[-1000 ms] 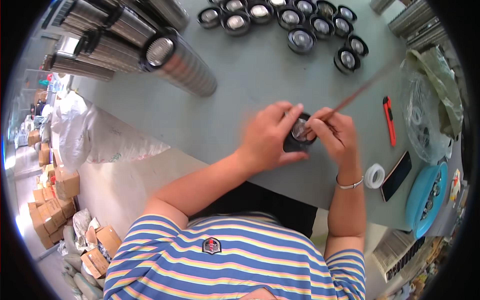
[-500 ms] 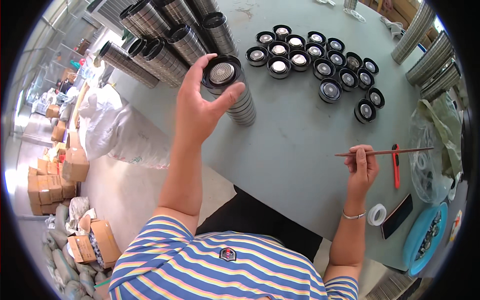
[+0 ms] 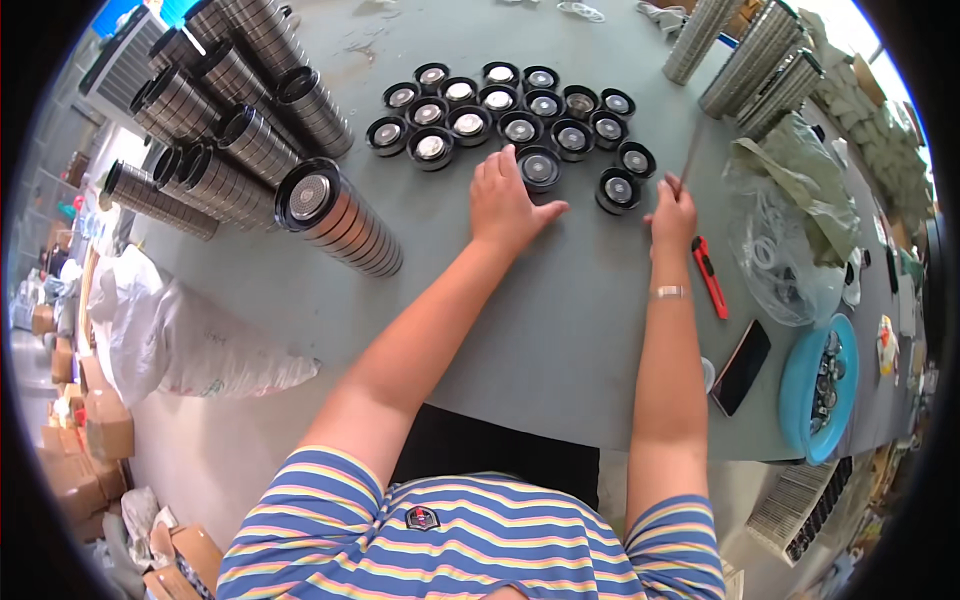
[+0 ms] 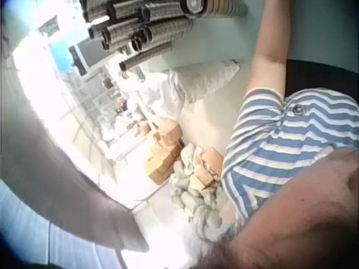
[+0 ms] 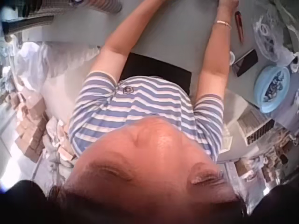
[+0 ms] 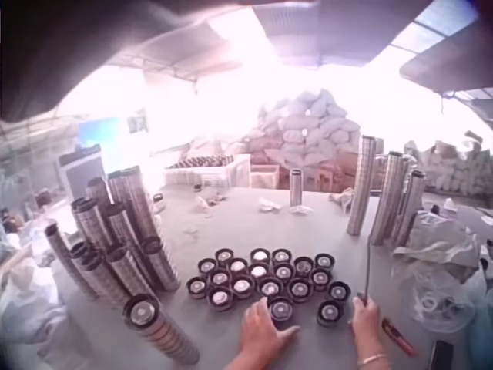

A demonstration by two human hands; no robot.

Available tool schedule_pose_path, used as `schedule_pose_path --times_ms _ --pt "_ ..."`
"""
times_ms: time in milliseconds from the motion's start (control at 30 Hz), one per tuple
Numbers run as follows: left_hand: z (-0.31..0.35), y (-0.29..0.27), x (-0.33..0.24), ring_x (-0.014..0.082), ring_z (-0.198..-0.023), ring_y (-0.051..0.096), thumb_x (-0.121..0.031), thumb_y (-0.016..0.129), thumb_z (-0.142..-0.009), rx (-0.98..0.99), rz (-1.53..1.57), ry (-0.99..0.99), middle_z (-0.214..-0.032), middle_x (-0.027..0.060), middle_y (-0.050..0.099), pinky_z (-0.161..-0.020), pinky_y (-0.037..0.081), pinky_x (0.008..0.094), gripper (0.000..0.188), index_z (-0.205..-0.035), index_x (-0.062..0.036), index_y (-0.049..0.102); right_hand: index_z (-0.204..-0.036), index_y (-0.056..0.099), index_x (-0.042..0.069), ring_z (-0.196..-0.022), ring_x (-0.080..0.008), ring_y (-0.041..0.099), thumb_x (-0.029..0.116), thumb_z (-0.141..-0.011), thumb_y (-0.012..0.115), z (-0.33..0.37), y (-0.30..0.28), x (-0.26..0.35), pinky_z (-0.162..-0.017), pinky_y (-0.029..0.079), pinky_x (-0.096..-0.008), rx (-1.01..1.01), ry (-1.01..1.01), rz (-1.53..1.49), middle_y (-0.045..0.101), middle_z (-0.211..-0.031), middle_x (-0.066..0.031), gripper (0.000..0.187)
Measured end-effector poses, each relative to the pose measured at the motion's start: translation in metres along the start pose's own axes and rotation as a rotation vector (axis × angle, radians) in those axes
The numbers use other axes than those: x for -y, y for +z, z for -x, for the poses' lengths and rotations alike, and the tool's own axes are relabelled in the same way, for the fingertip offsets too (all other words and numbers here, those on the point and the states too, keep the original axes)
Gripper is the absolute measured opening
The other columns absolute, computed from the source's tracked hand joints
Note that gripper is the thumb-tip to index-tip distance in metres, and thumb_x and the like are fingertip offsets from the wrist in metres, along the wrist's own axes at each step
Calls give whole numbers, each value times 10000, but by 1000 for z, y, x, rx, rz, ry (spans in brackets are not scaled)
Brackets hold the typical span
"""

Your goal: Manually assembling circular filter units by inserting white rubber gaskets into metal filter housings using a stick tool for precise seating.

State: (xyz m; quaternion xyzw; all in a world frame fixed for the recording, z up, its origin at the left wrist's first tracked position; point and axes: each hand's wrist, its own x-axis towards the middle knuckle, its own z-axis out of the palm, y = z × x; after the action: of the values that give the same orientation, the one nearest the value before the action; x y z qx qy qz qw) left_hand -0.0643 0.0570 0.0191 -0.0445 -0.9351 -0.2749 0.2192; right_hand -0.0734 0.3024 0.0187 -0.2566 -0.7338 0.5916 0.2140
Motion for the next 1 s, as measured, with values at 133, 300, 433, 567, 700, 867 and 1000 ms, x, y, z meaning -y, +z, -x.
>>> schedule_pose_path --times_ms 133,300,433,567,700,867,1000 --pt "-13 23 9 328 -1253 544 -435 939 -658 49 115 -44 -1321 130 602 -1074 437 452 900 -1363 -58 526 -1350 659 53 -835 -198 697 352 -966 670 -38 12 11 -519 572 -324 153 3 174 731 -1114 -106 487" --pt "27 -12 8 346 -1245 575 -289 925 -643 272 315 131 -1288 134 645 -1069 452 467 827 -1358 -67 572 -1258 720 52 -784 -158 694 275 -942 709 2 1 -6 -530 546 -317 368 -178 153 764 -1041 -78 386" --pt "73 -56 6 360 -1329 536 -262 931 -636 451 410 222 -1399 139 611 -1129 417 467 942 -1465 -84 519 -1248 696 -4 -949 -146 687 198 -953 717 99 -26 11 -904 524 -307 476 -266 191 765 -1048 -94 357" --pt "113 -94 -1 376 -1317 538 -271 919 -675 464 400 274 -1355 157 618 -1139 407 470 911 -1463 -65 512 -1300 659 8 -936 -158 621 190 -981 688 152 -61 15 -843 508 -297 464 -43 187 690 -1076 -78 369" --pt "130 -144 -27 377 -1207 564 -302 819 -827 492 851 235 -1282 174 606 -1076 434 463 648 -1356 -16 580 -1341 598 -19 -1027 -271 619 124 -987 620 170 -106 10 -886 510 -375 335 -177 512 600 -1194 -146 383" --pt "144 -195 -115 294 -1117 585 -455 381 -1114 1575 2450 -441 -1155 174 626 -1018 440 432 581 -1172 54 653 -1261 624 -37 -1160 -362 609 38 -954 610 186 -121 25 -989 502 -437 302 -605 895 600 -1273 -207 316" --pt "67 -221 -160 193 -1115 598 -505 259 -1129 2246 2300 -685 -1231 112 639 -1007 455 343 654 -1289 36 591 -1053 714 17 -952 -316 697 43 -938 621 170 -154 59 -835 550 -423 320 -325 834 709 -1021 -133 149"
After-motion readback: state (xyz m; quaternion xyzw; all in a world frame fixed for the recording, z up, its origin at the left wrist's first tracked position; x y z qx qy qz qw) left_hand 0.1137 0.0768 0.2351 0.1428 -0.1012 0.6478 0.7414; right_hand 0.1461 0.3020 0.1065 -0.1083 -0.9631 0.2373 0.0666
